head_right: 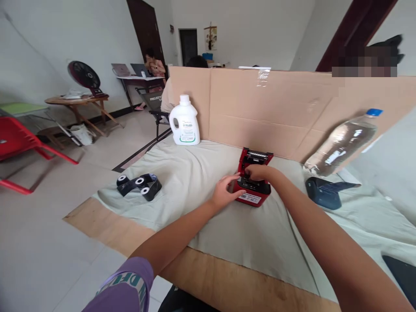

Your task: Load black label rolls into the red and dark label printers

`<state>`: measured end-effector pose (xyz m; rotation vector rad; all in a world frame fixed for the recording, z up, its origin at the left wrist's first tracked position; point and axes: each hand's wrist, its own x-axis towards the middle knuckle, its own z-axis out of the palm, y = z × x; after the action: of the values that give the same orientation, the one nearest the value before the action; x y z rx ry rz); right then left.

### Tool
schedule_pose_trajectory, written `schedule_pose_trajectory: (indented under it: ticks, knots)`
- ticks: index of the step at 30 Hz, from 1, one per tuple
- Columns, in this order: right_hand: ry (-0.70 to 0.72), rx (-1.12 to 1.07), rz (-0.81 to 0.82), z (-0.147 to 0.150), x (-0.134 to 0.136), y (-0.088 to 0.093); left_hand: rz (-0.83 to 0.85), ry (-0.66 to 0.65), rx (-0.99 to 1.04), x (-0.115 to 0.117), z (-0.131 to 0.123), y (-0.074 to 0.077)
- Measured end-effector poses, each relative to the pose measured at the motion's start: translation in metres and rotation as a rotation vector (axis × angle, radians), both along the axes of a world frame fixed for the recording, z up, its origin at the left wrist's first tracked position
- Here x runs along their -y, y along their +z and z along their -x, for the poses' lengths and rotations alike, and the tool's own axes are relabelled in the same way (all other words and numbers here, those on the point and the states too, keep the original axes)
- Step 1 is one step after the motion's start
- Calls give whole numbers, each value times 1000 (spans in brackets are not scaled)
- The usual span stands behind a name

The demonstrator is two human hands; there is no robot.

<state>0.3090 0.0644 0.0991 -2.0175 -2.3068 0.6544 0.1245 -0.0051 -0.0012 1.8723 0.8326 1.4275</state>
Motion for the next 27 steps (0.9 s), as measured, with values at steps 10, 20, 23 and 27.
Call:
schedule_pose_trajectory:
  ticks: [10, 20, 23, 27]
  knots:
    - [55, -627, -354, 90, 38, 55, 65, -15, -102, -5, 0, 3]
    - [440, -227, -296, 289, -25, -60, 58, -43, -51, 2, 7, 8]
    - [458, -219, -352, 278, -20, -57, 54, -9, -39, 2, 5, 6]
    - [500, -338, -516, 279, 8, -36, 28, 16, -17, 3, 2, 6]
